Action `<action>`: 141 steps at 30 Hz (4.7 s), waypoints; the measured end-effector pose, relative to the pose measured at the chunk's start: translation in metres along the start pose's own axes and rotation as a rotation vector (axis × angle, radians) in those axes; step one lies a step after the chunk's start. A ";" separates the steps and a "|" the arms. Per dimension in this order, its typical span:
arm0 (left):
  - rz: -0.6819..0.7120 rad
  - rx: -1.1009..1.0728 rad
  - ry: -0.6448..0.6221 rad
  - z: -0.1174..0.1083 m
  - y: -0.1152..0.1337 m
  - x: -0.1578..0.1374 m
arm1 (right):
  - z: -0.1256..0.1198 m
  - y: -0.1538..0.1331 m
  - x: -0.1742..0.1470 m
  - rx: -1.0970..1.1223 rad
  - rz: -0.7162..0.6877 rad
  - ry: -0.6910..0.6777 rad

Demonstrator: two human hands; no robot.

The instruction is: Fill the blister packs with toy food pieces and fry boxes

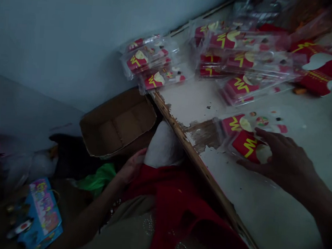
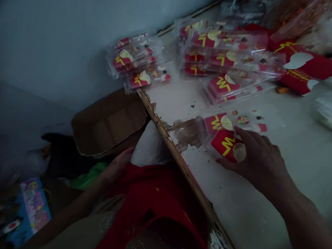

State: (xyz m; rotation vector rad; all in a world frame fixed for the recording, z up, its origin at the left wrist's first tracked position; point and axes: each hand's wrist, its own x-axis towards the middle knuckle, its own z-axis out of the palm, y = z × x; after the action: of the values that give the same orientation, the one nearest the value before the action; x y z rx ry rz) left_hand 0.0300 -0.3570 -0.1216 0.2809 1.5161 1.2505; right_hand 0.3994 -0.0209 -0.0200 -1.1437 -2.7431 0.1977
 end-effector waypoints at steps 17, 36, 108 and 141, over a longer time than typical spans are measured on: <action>0.270 0.941 -0.064 0.055 0.171 0.031 | -0.034 -0.040 -0.062 -0.096 0.088 -0.208; 0.104 0.744 -0.448 0.154 0.215 0.064 | 0.000 -0.037 -0.100 -0.035 0.312 -0.108; 1.252 1.297 -0.482 0.210 0.169 0.063 | 0.003 -0.155 -0.008 -0.041 0.566 0.056; 1.369 1.392 -0.336 0.268 0.140 0.031 | -0.012 -0.144 -0.045 0.146 0.518 0.137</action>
State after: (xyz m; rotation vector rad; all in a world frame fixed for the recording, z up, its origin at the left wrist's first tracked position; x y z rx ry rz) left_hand 0.1797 -0.1302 0.0147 2.5833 1.6007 0.6604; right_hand 0.3336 -0.1525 0.0136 -1.7266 -2.2243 0.3588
